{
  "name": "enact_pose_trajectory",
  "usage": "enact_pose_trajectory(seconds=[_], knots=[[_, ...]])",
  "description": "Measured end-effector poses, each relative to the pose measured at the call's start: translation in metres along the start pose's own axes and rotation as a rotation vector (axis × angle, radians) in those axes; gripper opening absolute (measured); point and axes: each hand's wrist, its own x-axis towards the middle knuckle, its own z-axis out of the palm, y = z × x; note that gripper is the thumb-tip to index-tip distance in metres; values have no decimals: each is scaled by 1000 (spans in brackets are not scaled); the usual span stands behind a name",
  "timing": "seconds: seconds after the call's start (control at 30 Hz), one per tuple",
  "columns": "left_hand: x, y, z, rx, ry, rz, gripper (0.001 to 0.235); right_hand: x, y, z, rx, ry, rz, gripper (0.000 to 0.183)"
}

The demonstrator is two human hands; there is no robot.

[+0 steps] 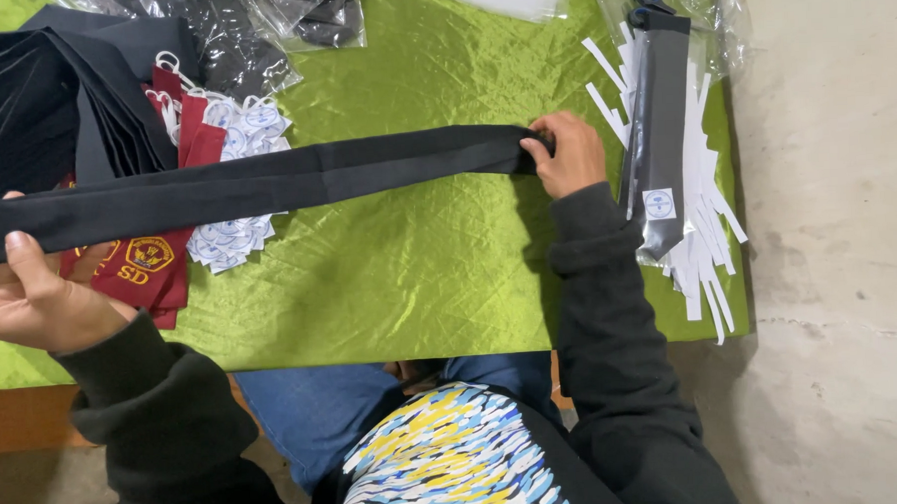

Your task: Folding a black school tie, applying a label, and inserting it into a plastic sleeve for packaging.

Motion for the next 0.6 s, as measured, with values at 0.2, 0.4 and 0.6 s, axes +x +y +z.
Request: enact_pose_trajectory(seconds=[0.2,0.4,0.6], knots=[[-30,34,21,-124,-20,-235,59,11,26,-121,318,136,-105,30],[-94,83,74,-146,-102,-993,47,47,138,-200,208,462,-276,41],[-122,96,92,-203,-434,-1050,40,64,188,-208,31,573,-195,47]])
